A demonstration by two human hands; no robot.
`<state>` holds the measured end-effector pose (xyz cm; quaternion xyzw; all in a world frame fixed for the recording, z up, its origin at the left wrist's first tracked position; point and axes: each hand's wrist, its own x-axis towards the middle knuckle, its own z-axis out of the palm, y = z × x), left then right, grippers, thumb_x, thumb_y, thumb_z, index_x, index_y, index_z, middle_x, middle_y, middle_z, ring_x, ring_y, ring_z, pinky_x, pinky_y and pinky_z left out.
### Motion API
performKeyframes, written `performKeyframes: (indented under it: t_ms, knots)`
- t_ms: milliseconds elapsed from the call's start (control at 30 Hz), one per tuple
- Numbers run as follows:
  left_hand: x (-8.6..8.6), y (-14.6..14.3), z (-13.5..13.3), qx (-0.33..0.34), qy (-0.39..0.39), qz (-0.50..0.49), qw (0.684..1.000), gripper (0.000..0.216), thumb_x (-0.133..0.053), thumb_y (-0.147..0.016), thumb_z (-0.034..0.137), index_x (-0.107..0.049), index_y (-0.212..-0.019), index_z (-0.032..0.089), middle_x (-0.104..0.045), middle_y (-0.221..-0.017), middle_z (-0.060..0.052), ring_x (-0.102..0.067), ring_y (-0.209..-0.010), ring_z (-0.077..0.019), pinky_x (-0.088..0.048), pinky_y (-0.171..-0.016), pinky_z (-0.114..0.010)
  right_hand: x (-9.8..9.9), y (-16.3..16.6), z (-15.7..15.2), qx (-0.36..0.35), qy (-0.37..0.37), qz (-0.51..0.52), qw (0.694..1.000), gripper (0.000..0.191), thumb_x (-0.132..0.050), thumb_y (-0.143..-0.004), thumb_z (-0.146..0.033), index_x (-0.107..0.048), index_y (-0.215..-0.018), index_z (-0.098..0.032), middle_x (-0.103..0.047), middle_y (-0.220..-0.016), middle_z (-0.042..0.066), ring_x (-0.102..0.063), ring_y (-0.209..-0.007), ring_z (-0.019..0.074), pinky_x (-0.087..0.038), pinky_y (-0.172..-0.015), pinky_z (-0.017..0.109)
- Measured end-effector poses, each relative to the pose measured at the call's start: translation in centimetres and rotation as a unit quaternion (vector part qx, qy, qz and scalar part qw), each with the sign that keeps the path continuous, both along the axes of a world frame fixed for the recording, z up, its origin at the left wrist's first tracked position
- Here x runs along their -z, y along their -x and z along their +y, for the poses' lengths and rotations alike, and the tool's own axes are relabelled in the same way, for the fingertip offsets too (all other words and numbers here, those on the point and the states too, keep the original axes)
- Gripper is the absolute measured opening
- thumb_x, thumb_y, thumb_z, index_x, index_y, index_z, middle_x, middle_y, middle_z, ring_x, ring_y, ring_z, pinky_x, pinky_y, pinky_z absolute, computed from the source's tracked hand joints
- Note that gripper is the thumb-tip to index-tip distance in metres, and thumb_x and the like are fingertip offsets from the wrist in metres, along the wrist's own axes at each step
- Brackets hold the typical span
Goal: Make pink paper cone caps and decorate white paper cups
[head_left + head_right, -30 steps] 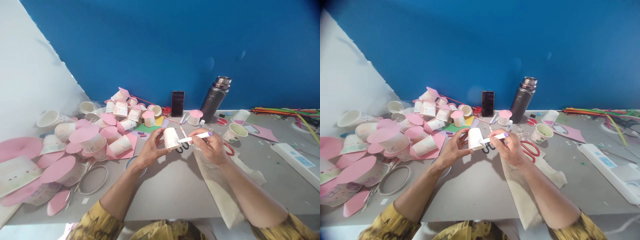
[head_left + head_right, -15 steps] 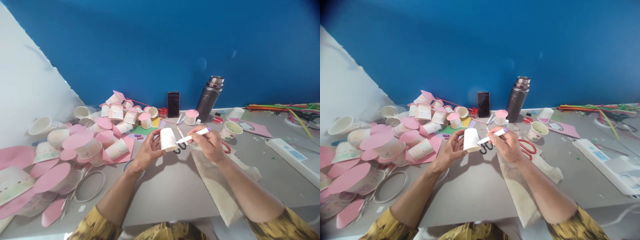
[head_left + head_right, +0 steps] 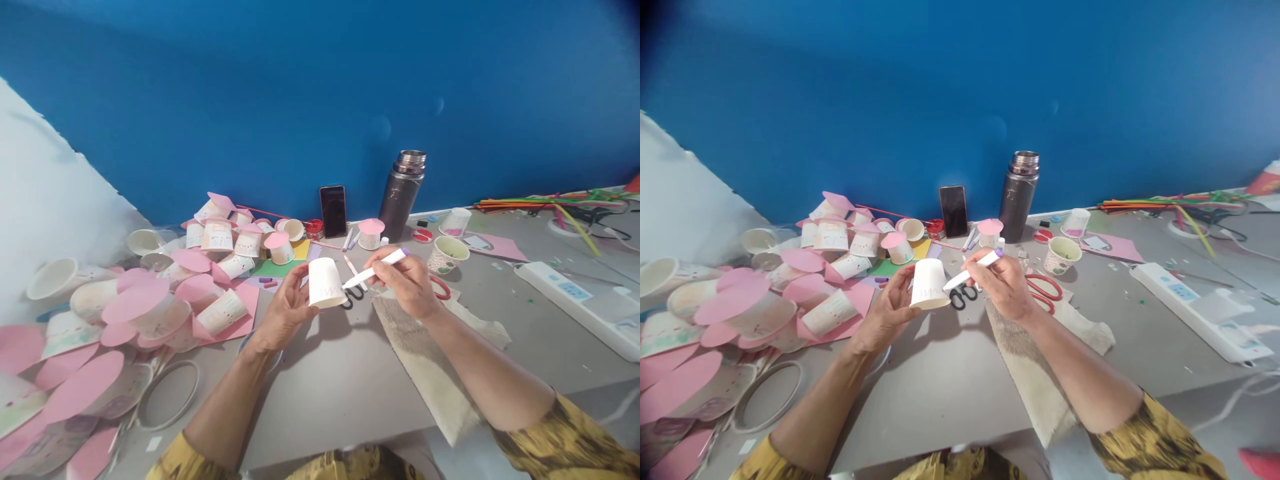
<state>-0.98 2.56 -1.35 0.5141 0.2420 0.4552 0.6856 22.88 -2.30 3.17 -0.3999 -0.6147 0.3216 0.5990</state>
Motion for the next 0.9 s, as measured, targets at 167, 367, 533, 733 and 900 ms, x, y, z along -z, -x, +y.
performKeyframes:
  t_ms: [167,367,533,733,900]
  knots:
    - [-0.2,-0.1,-0.3,-0.008,0.025,0.008,1.0,0.083,-0.092,-0.06,0.023,-0.054,-0.133,0.029,-0.044,-0.153,-0.009,-0.052,-0.131,-0.0318,-0.055,-0.088,-0.033,0.4,0.0,0.8,0.02,-0.01,0.077,0.997,0.024,-0.061,-0.098,-0.042,-0.07,-0.094,-0.021,-0.069,-0.067,0.0,-0.05,-0.053,0.0113,-0.041,-0.052,0.026]
    - [-0.4,-0.4,-0.9,0.012,0.043,0.017,0.999,0.086,-0.092,-0.059,0.024,-0.052,-0.135,0.028,-0.05,-0.15,-0.009,-0.046,-0.14,-0.0326,-0.05,-0.101,-0.034,0.8,-0.1,1.4,0.003,0.013,-0.016,1.0,0.049,-0.077,-0.084,-0.053,-0.064,-0.122,-0.025,-0.075,-0.116,0.008,-0.065,-0.087,0.0191,-0.051,-0.07,0.031]
    - [-0.3,-0.7,-1.3,0.04,0.03,0.034,0.998,0.086,-0.089,-0.064,0.024,-0.049,-0.14,0.028,-0.051,-0.151,-0.01,-0.043,-0.143,-0.035,-0.05,-0.102,-0.038,1.0,0.5,0.9,-0.063,0.017,-0.161,0.985,0.091,-0.093,-0.061,-0.056,-0.055,-0.138,-0.027,-0.062,-0.14,0.01,-0.059,-0.119,0.0304,-0.05,-0.092,0.04]
    - [-0.6,0.0,-0.8,0.056,-0.06,0.081,0.993,0.092,-0.089,-0.069,0.021,-0.046,-0.149,0.033,-0.031,-0.167,-0.008,-0.035,-0.15,-0.0364,-0.046,-0.112,-0.045,1.4,0.8,0.9,-0.011,-0.005,-0.238,0.971,0.086,-0.09,-0.064,-0.06,-0.056,-0.136,-0.027,-0.062,-0.134,0.011,-0.058,-0.12,0.0329,-0.048,-0.098,0.045]
    - [-0.7,0.8,-0.5,0.046,-0.129,0.155,0.978,0.077,-0.085,-0.076,0.021,-0.054,-0.145,0.034,-0.041,-0.162,-0.008,-0.034,-0.151,-0.0359,-0.036,-0.12,-0.053,2.1,0.8,1.2,-0.02,-0.005,-0.348,0.937,0.089,-0.091,-0.06,-0.061,-0.059,-0.137,-0.028,-0.066,-0.119,0.011,-0.061,-0.11,0.0336,-0.051,-0.091,0.046]
